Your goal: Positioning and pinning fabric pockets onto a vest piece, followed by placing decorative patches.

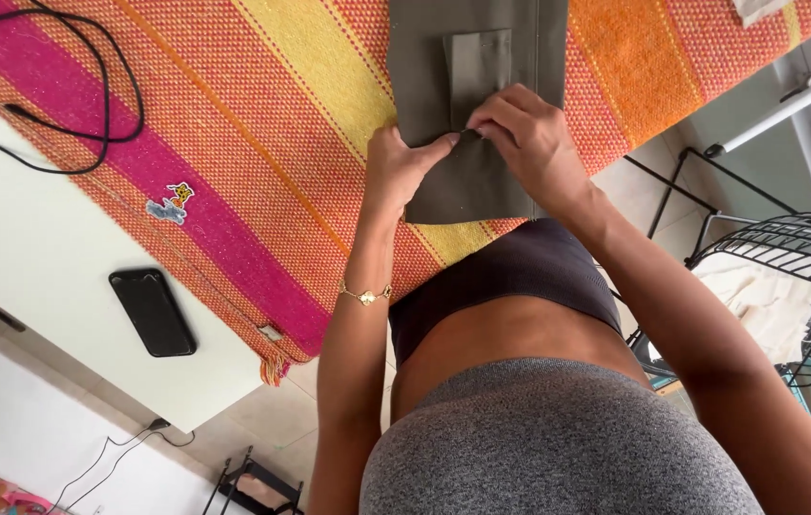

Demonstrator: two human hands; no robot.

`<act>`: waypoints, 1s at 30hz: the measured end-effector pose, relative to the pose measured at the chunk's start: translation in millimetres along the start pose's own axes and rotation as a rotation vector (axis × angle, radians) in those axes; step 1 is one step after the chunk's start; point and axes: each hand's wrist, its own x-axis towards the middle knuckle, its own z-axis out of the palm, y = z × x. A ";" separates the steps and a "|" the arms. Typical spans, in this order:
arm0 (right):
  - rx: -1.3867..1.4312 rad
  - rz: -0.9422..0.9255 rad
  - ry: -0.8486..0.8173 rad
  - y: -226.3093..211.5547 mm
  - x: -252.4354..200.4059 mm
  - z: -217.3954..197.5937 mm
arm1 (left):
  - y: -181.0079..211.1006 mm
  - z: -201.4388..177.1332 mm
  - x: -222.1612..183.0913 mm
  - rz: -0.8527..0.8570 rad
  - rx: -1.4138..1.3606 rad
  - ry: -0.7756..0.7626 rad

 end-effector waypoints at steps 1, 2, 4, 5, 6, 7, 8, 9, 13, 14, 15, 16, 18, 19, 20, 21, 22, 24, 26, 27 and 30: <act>-0.013 -0.023 0.025 0.0 1.1 -0.8 | 2.5 0.3 0.3 0.008 -0.062 -0.018; -0.014 -0.027 0.025 -0.2 0.7 -0.7 | 3.6 0.0 0.8 0.011 -0.064 -0.016; -0.045 -0.021 0.043 -1.5 -3.0 1.2 | 3.1 -0.9 -1.0 -0.020 -0.016 -0.048; -0.043 -0.021 0.041 -0.9 -3.4 1.8 | 4.0 -1.1 -1.7 -0.022 -0.016 -0.046; -0.064 -0.020 0.035 -0.1 -3.9 2.2 | 4.9 -1.1 -2.5 0.000 -0.045 -0.051; -0.085 -0.018 0.032 0.7 -4.5 2.5 | 6.3 -1.1 -2.9 0.023 -0.072 -0.058; -0.083 -0.017 0.033 -0.2 -2.8 1.8 | 4.4 -0.8 -2.4 0.022 -0.070 -0.058; -0.093 -0.042 0.027 -1.2 -1.8 1.0 | 2.4 -0.2 -2.0 0.021 -0.063 -0.050; -0.180 -0.048 0.004 1.5 -3.8 5.2 | -3.1 1.4 -3.2 0.010 0.005 -0.019; -0.179 -0.046 0.003 2.0 -5.2 7.0 | -3.0 2.6 -3.3 0.008 0.006 -0.020; -0.215 -0.045 0.005 2.3 -6.2 9.2 | -2.9 3.3 -3.4 0.013 0.020 0.001; -0.252 -0.045 0.007 2.3 -7.1 11.3 | -2.5 4.0 -3.5 0.018 0.035 0.023; -0.271 -0.032 0.017 -0.3 -7.9 13.9 | -6.8 6.6 -3.1 0.055 0.052 0.044; -0.290 -0.021 0.026 -1.6 -7.9 15.2 | -8.9 7.8 -2.8 0.093 0.067 0.066; -0.291 -0.022 0.027 -3.1 -7.7 15.2 | -6.5 7.8 -4.2 0.095 0.067 0.067; -0.282 0.003 0.013 -4.8 -8.2 15.2 | -4.5 8.0 -6.2 0.085 0.061 0.073; -0.273 0.029 -0.002 -6.6 -8.6 15.1 | -2.4 8.2 -8.2 0.075 0.055 0.080; -0.289 0.029 0.002 -4.6 -8.7 16.6 | -8.7 10.5 -6.7 0.137 0.071 0.094; -0.301 0.028 0.006 -4.5 -8.6 18.4 | -12.6 12.8 -7.3 0.198 0.089 0.110; -0.306 0.021 -0.005 -5.1 -8.6 18.9 | -13.2 14.7 -8.7 0.218 0.117 0.134; -0.317 0.001 -0.040 -6.7 -8.7 19.8 | -14.6 19.3 -9.8 0.254 0.208 0.179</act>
